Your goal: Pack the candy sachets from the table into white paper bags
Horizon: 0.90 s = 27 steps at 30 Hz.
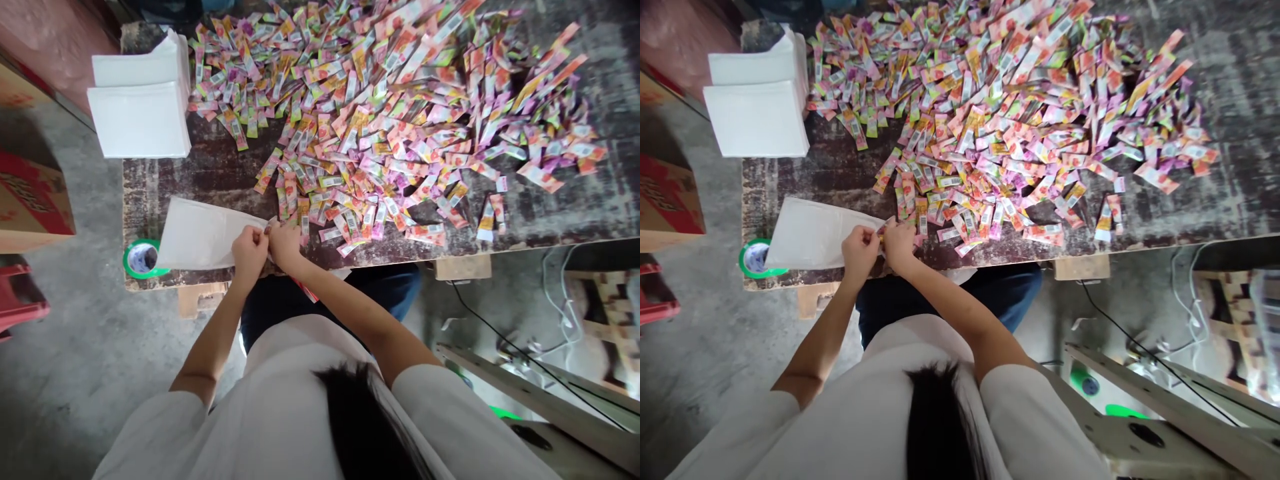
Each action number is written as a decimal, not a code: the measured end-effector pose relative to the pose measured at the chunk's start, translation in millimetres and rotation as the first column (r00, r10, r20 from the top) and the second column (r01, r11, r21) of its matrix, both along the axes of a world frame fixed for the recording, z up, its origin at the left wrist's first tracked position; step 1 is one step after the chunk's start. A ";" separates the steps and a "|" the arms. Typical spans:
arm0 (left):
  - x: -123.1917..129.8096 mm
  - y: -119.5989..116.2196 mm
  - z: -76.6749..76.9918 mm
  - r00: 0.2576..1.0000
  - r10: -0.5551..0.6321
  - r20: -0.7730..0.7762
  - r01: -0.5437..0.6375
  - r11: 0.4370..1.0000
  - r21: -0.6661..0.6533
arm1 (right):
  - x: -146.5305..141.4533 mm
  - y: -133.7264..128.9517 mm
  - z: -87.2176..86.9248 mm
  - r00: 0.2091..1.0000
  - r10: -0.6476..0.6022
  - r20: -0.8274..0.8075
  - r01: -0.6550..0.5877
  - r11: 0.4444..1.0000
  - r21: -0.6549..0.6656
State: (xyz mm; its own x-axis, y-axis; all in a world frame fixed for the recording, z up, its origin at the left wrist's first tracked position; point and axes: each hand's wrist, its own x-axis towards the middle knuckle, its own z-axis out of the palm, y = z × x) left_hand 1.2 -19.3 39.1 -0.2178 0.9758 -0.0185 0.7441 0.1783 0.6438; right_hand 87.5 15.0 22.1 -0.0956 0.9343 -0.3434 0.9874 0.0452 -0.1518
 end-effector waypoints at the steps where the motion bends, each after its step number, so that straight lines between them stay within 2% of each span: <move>1: 3.3 2.3 0.7 1.000 0.006 -0.015 -0.006 1.000 0.002 | -0.8 0.5 0.8 1.000 -0.003 0.000 0.003 1.000 -0.027; 4: 11.8 0.4 0.8 0.995 -0.056 -0.083 0.056 0.998 0.001 | -0.4 4.3 1.4 1.000 0.007 0.006 -0.006 0.996 -0.087; 6: 11.4 -4.6 -0.6 0.989 -0.122 -0.086 0.121 0.992 -0.021 | 1.5 3.6 -0.5 1.000 0.025 0.009 -0.024 0.996 -0.081; 9: -2.0 -4.1 -2.1 0.986 -0.160 0.053 0.166 0.975 -0.144 | 4.6 -7.3 -6.5 0.999 0.052 0.001 -0.052 0.999 0.002; 11: -15.5 7.1 -1.7 0.966 -0.183 0.184 0.233 0.926 -0.297 | 5.7 -17.6 -11.2 0.997 0.077 -0.012 -0.076 0.995 0.070; 13: -26.9 26.0 -2.0 0.940 -0.274 0.202 0.331 0.876 -0.351 | 5.7 -25.5 -15.1 0.995 0.095 -0.018 -0.092 0.989 0.114; 16: -33.3 59.1 -9.9 0.905 -0.425 0.021 0.421 0.889 -0.181 | 3.9 -29.0 -17.6 0.994 0.108 -0.001 -0.107 0.985 0.135; 18: -30.8 78.4 -20.9 0.900 -0.430 -0.070 0.423 0.901 -0.094 | 2.1 -27.3 -17.1 0.993 0.115 0.008 -0.115 0.985 0.131; 20: -26.2 94.0 -33.5 0.894 -0.429 -0.132 0.409 0.900 -0.152 | 0.7 -24.9 -15.5 0.993 0.122 0.005 -0.121 0.985 0.124; 23: -20.0 110.3 -47.1 0.845 -0.477 -0.243 0.394 0.861 -0.321 | 0.7 -23.0 -13.4 0.992 0.126 -0.006 -0.124 0.985 0.122; 27: -10.8 117.0 -49.9 0.794 -0.517 -0.321 0.395 0.839 -0.374 | 6.9 -28.8 -16.5 0.982 0.186 -0.042 -0.178 0.973 0.145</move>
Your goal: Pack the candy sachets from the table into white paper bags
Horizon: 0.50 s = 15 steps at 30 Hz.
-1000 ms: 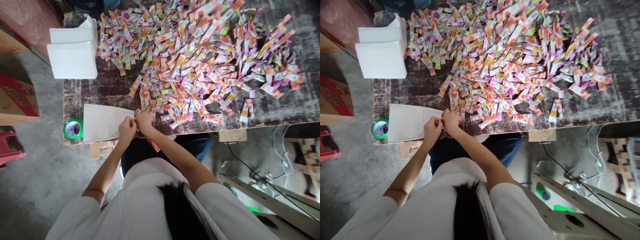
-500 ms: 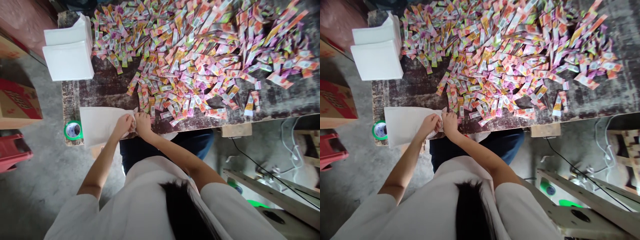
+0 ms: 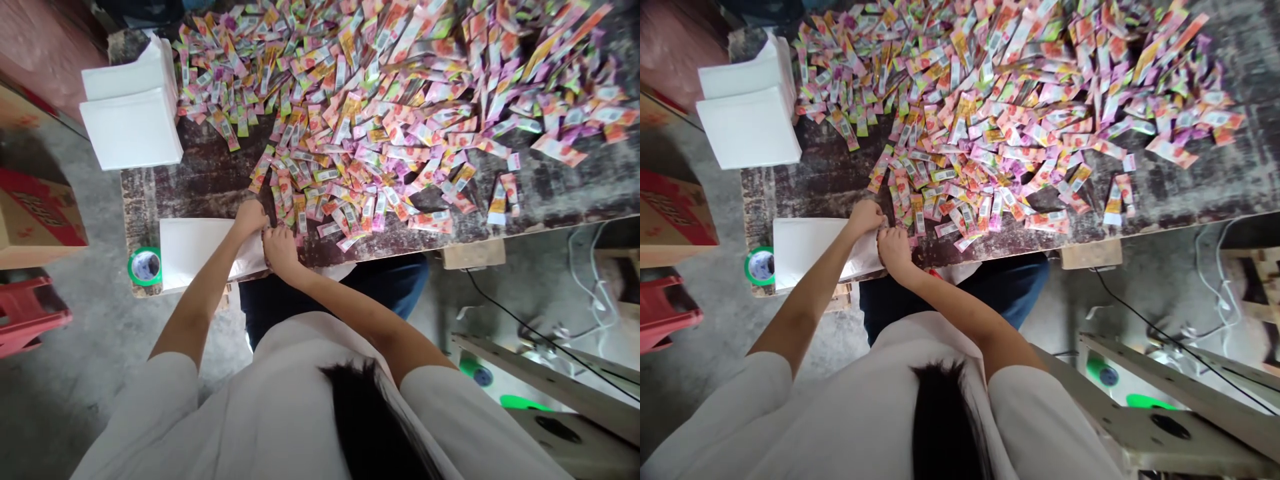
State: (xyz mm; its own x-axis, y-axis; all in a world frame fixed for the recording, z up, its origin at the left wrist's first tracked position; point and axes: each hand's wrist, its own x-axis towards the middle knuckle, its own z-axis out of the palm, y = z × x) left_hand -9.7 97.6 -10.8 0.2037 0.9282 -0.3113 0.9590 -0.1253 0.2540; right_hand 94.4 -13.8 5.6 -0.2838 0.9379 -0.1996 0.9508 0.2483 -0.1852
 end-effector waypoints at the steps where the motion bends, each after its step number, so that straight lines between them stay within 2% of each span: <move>1: 3.7 -1.1 0.5 1.000 -0.006 -0.005 0.006 1.000 -0.007 | 2.3 -3.2 -2.1 0.998 0.050 -0.029 -0.049 0.999 0.017; 4: 18.2 -8.8 1.9 0.998 -0.055 -0.019 0.054 0.998 -0.043 | 7.8 -12.9 -8.6 0.972 0.197 -0.126 -0.190 0.979 0.066; 7: 30.8 -19.2 8.4 0.995 -0.096 -0.009 0.096 0.994 -0.047 | 8.9 -14.9 -9.9 0.966 0.204 -0.159 -0.199 0.979 0.045; 9: 32.9 -30.0 19.7 0.994 -0.076 0.077 0.076 0.997 0.001 | 8.0 -9.2 -6.2 0.977 0.155 -0.144 -0.155 0.988 0.011; 11: 28.2 -48.1 34.7 0.974 -0.016 0.227 -0.013 0.992 0.124 | 7.1 0.0 -0.6 0.991 0.054 -0.122 -0.059 0.997 -0.039; 13: 17.7 -74.2 46.9 0.932 0.058 0.359 -0.163 0.949 0.270 | 6.6 9.3 4.6 0.991 -0.082 -0.106 0.072 0.993 -0.095; 15: 4.6 -103.0 49.9 0.909 0.137 0.394 -0.286 0.892 0.351 | 6.0 15.5 7.5 0.979 -0.179 -0.093 0.166 0.977 -0.133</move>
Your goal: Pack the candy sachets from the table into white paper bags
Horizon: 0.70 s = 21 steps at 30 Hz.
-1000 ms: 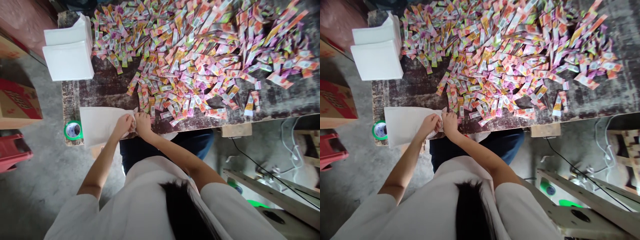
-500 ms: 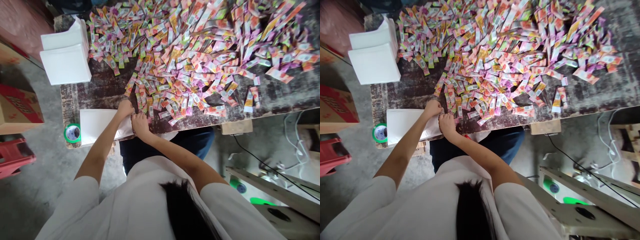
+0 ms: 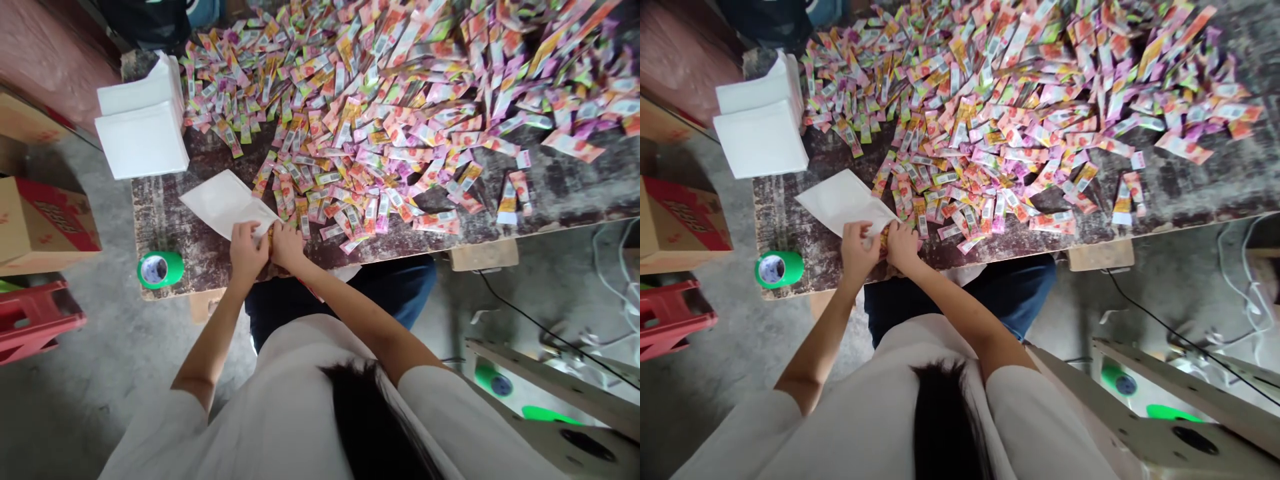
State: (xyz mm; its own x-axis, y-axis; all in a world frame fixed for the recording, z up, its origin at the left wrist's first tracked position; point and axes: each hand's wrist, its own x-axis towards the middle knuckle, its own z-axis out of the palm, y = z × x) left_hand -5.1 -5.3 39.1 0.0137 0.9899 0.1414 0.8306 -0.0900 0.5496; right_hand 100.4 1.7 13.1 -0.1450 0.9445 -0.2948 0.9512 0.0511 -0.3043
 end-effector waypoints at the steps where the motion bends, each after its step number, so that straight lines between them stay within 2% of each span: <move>1: -6.3 -12.7 -2.4 0.999 0.040 -0.012 -0.040 0.999 0.008 | -0.6 1.5 0.5 1.000 -0.021 0.010 0.021 1.000 -0.005; 4: -20.1 -34.3 -18.4 0.994 0.110 -0.026 -0.111 0.993 -0.041 | -4.0 0.9 0.3 0.998 -0.011 0.065 0.010 1.000 0.027; 7: -27.5 -31.1 -28.6 0.991 0.131 -0.002 -0.130 0.985 -0.110 | -8.6 -1.1 1.2 0.993 -0.011 0.115 0.005 0.999 0.052; 13: -32.2 -16.9 -18.5 0.998 0.031 -0.055 -0.037 0.992 -0.120 | -20.4 4.3 4.5 0.987 -0.087 0.133 0.089 0.996 -0.010; 18: -26.2 -20.0 -23.1 0.990 0.100 -0.098 -0.105 0.994 -0.044 | -26.7 6.5 0.2 0.978 -0.163 0.131 0.164 0.986 -0.001; 21: -27.7 -14.0 -20.8 0.986 0.078 -0.147 -0.095 0.989 -0.115 | -29.7 7.2 -0.7 0.976 -0.165 0.139 0.169 0.986 -0.012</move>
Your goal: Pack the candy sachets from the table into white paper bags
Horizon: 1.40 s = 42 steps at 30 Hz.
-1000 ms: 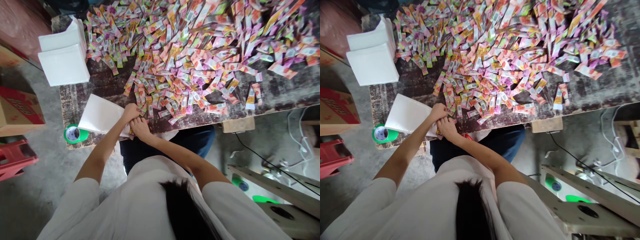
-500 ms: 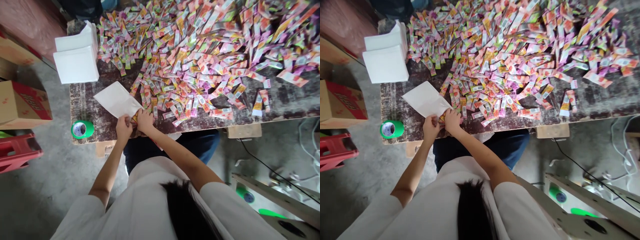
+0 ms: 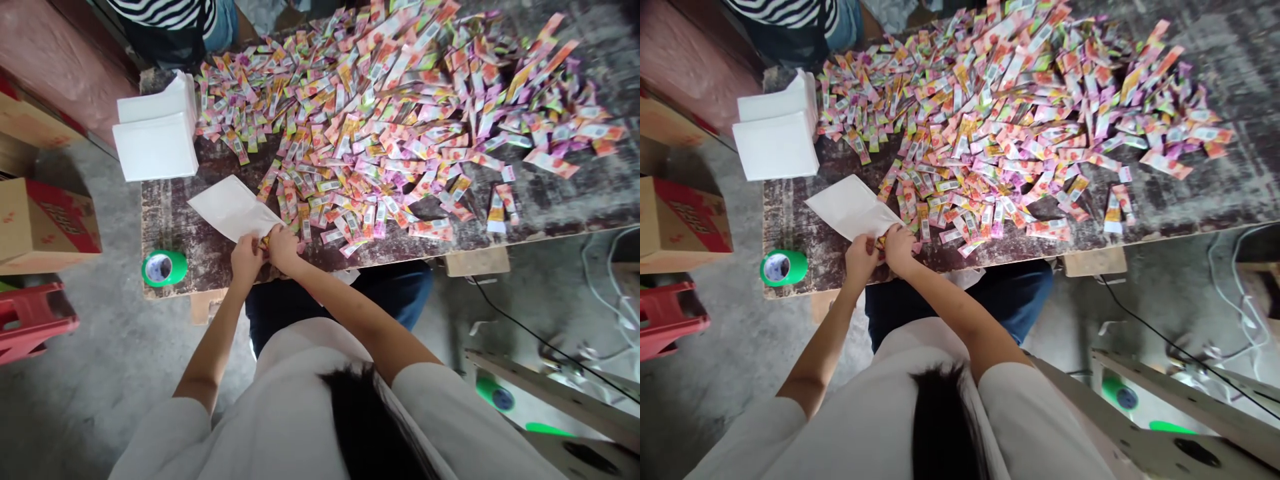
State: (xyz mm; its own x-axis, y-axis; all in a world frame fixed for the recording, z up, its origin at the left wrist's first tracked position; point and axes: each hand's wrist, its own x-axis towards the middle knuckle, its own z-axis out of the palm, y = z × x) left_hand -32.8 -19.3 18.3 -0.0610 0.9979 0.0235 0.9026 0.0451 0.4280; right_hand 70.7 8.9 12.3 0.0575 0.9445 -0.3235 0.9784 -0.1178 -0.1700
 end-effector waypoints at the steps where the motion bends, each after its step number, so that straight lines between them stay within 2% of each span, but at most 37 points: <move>1: -2.2 4.4 3.0 0.999 -0.026 -0.027 0.025 0.998 -0.051 | -1.3 0.6 0.2 1.000 -0.004 0.005 0.005 1.000 -0.011; 5: -14.8 27.7 18.9 0.987 -0.155 -0.051 0.141 0.967 -0.214 | -6.6 3.5 2.6 0.999 -0.026 0.023 0.028 0.998 -0.048; 9: -21.6 36.5 23.6 0.987 -0.154 0.055 0.163 0.952 -0.259 | -8.9 5.5 4.4 0.999 -0.045 0.028 0.046 0.998 -0.049; 12: -18.0 19.7 13.6 0.992 -0.047 0.116 0.067 0.982 -0.175 | -6.6 6.1 4.1 0.998 -0.052 0.019 0.053 0.997 -0.050; 15: -10.2 -8.5 -3.4 0.969 0.176 0.172 -0.173 0.984 -0.032 | -1.1 4.6 3.8 0.999 -0.031 -0.026 0.030 0.999 -0.040; 17: -6.2 -23.8 -14.1 0.923 0.310 0.229 -0.305 0.951 -0.058 | 3.2 2.8 4.5 0.999 0.001 -0.052 -0.002 0.999 -0.036; 20: -5.8 -34.1 -23.7 0.868 0.384 0.314 -0.339 0.922 -0.189 | 9.7 0.8 7.3 0.996 0.034 -0.080 -0.039 0.998 -0.058; 22: -8.0 -35.1 -25.2 0.883 0.369 0.292 -0.317 0.925 -0.210 | 14.5 1.3 9.7 0.993 0.040 -0.110 -0.050 0.995 -0.084; 26: -4.2 -38.3 -24.1 0.948 0.281 0.152 -0.255 0.951 -0.172 | 25.3 7.4 11.2 0.966 0.067 -0.252 -0.100 0.987 -0.123; 29: 10.9 -48.0 -26.6 0.950 0.216 0.226 -0.193 0.974 -0.117 | 30.6 11.0 7.8 0.934 0.043 -0.354 -0.097 0.986 -0.135; 33: 27.5 -60.8 -32.4 0.858 0.207 0.470 -0.168 0.978 -0.125 | 27.7 3.1 0.5 0.930 -0.027 -0.367 -0.020 0.992 -0.124; 35: 25.9 -63.5 -32.7 0.799 0.244 0.550 -0.191 0.970 -0.153 | 24.2 -4.2 -2.6 0.935 -0.008 -0.354 -0.022 0.996 -0.081; 38: 14.6 -62.6 -27.5 0.723 0.245 0.646 -0.166 0.969 -0.182 | 19.5 -13.1 -5.2 0.950 0.019 -0.311 -0.029 0.999 -0.029; 40: 7.6 -58.0 -22.2 0.682 0.224 0.696 -0.192 0.973 -0.125 | 16.5 -17.4 -5.8 0.959 0.028 -0.283 -0.033 0.999 -0.014; 42: 4.3 -48.8 -18.5 0.689 0.221 0.691 -0.278 0.960 -0.029 | 13.4 -21.2 -6.2 0.963 0.042 -0.267 -0.037 0.999 0.025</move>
State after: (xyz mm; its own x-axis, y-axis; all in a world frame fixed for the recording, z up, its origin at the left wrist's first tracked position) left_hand -28.6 -68.2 -0.2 -0.3352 0.9406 -0.0545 0.3226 0.1690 0.9313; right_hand 84.0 -12.2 6.2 -0.0661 0.9504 -0.3038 0.9010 -0.0740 -0.4276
